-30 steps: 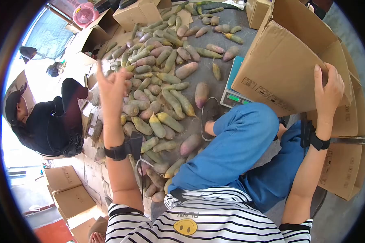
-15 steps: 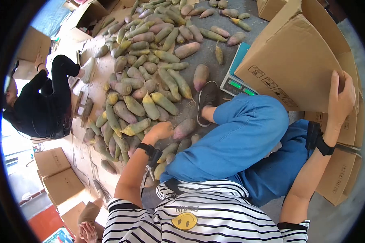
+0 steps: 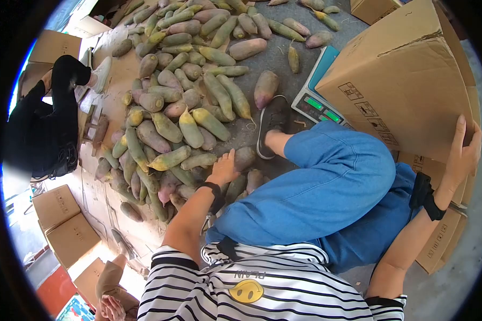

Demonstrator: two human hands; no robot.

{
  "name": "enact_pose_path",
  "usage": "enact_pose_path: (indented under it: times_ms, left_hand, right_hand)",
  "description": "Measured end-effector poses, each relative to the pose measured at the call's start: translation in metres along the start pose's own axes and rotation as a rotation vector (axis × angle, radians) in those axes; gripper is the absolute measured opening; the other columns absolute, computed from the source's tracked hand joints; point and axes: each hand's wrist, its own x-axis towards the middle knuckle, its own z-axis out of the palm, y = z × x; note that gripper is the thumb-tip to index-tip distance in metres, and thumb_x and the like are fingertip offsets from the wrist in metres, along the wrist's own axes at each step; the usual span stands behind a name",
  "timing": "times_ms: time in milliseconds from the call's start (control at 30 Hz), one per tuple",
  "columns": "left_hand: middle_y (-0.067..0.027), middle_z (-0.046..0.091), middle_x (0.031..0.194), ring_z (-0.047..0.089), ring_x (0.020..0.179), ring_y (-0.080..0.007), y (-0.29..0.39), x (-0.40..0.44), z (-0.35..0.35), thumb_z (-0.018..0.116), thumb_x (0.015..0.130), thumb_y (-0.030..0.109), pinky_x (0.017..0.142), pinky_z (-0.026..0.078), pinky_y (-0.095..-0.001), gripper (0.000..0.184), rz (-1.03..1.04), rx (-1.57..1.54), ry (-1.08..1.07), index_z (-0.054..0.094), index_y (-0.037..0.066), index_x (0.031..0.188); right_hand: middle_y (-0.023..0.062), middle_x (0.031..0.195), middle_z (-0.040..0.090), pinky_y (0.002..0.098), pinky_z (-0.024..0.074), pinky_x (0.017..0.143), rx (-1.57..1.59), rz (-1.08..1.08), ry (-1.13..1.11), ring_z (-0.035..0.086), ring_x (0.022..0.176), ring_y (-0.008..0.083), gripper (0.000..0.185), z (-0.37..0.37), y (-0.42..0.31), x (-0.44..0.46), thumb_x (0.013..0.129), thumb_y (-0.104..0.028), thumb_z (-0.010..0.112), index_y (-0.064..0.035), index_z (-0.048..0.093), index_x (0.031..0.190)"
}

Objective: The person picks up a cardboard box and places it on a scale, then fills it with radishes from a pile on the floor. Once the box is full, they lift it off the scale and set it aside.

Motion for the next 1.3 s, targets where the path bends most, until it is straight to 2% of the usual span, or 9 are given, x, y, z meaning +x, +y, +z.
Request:
enact_pose_path:
  times_ms: [167, 233, 333, 567, 867, 1033, 1167, 1267, 1300]
  left_hand:
    - [-0.0228, 0.046, 0.126, 0.049, 0.115, -0.0369, 0.011, 0.019, -0.007, 0.079, 0.064, 0.033, 0.095, 0.042, -0.0413, 0.093, -0.157, -0.160, -0.128, 0.028, 0.004, 0.137]
    - [-0.0234, 0.055, 0.114, 0.055, 0.106, -0.0372, 0.008, 0.019, -0.009, 0.078, 0.064, 0.033, 0.090, 0.045, -0.0395, 0.079, -0.131, -0.195, -0.007, 0.042, 0.000, 0.126]
    - [-0.0095, 0.063, 0.087, 0.063, 0.077, -0.0219, 0.029, -0.003, -0.070, 0.075, 0.066, 0.044, 0.066, 0.051, -0.0308, 0.066, -0.196, -0.911, -0.378, 0.057, -0.003, 0.108]
    - [-0.0091, 0.061, 0.102, 0.061, 0.086, -0.0177, 0.025, -0.019, -0.111, 0.068, 0.078, 0.035, 0.071, 0.051, -0.0292, 0.058, -0.256, -1.182, -0.235, 0.049, -0.003, 0.119]
    - [-0.0142, 0.053, 0.118, 0.054, 0.104, -0.0201, 0.201, -0.067, -0.306, 0.073, 0.069, 0.044, 0.091, 0.043, -0.0336, 0.086, 0.663, -1.313, 0.293, 0.038, -0.008, 0.129]
    - [-0.0064, 0.060, 0.084, 0.058, 0.067, -0.0121, 0.348, -0.062, -0.389, 0.074, 0.074, 0.030, 0.060, 0.049, -0.0261, 0.047, 1.317, -1.442, -0.098, 0.053, -0.004, 0.098]
    - [-0.0071, 0.061, 0.078, 0.061, 0.076, -0.0180, 0.405, -0.056, -0.376, 0.067, 0.081, 0.037, 0.067, 0.051, -0.0313, 0.046, 1.192, -1.288, 0.406, 0.056, -0.007, 0.092]
    - [-0.0180, 0.051, 0.116, 0.056, 0.104, -0.0251, 0.362, -0.044, -0.324, 0.069, 0.080, 0.027, 0.086, 0.048, -0.0344, 0.061, 1.073, -0.753, 0.904, 0.043, -0.005, 0.124]
    - [-0.0177, 0.046, 0.121, 0.053, 0.107, -0.0260, 0.337, -0.043, -0.307, 0.068, 0.081, 0.026, 0.089, 0.046, -0.0355, 0.062, 0.988, -0.746, 0.763, 0.040, -0.002, 0.128]
  right_hand:
    - [0.0152, 0.096, 0.064, 0.0369, 0.0449, 0.081, -0.029, -0.028, 0.035, 0.060, 0.090, 0.0295, 0.041, -0.003, -0.009, -0.001, 0.087, -0.041, 0.059, -0.0017, 0.061, 0.101]
    - [0.0151, 0.095, 0.064, 0.0373, 0.0448, 0.080, -0.031, -0.055, 0.060, 0.060, 0.089, 0.0299, 0.040, -0.002, -0.008, -0.001, 0.087, -0.040, 0.060, -0.0020, 0.061, 0.100]
    - [0.0144, 0.091, 0.064, 0.0393, 0.0441, 0.077, -0.013, -0.114, 0.100, 0.059, 0.087, 0.0318, 0.036, -0.001, -0.007, -0.001, 0.086, -0.036, 0.061, -0.0027, 0.061, 0.099]
    - [0.0113, 0.088, 0.063, 0.0392, 0.0418, 0.079, -0.025, -0.134, 0.114, 0.058, 0.085, 0.0302, 0.032, -0.005, -0.009, 0.000, 0.083, -0.035, 0.064, -0.0048, 0.060, 0.095]
    - [0.0097, 0.093, 0.062, 0.0391, 0.0404, 0.084, -0.019, -0.138, 0.132, 0.057, 0.092, 0.0286, 0.034, -0.007, -0.006, -0.006, 0.079, -0.032, 0.068, -0.0062, 0.059, 0.098]
    - [0.0101, 0.096, 0.062, 0.0387, 0.0401, 0.086, 0.007, -0.139, 0.120, 0.056, 0.095, 0.0287, 0.034, -0.008, -0.006, -0.006, 0.079, -0.030, 0.068, -0.0059, 0.059, 0.100]
    - [0.0097, 0.096, 0.062, 0.0386, 0.0402, 0.086, -0.007, -0.124, 0.123, 0.056, 0.094, 0.0290, 0.033, -0.005, -0.004, -0.006, 0.080, -0.031, 0.068, -0.0058, 0.059, 0.100]
    - [0.0098, 0.096, 0.062, 0.0387, 0.0403, 0.086, -0.004, -0.124, 0.104, 0.056, 0.094, 0.0291, 0.034, -0.007, 0.000, -0.006, 0.080, -0.031, 0.067, -0.0059, 0.059, 0.101]
    - [0.0099, 0.096, 0.062, 0.0387, 0.0404, 0.085, 0.007, -0.122, 0.085, 0.056, 0.093, 0.0291, 0.034, -0.008, -0.002, -0.005, 0.081, -0.032, 0.067, -0.0058, 0.059, 0.101]
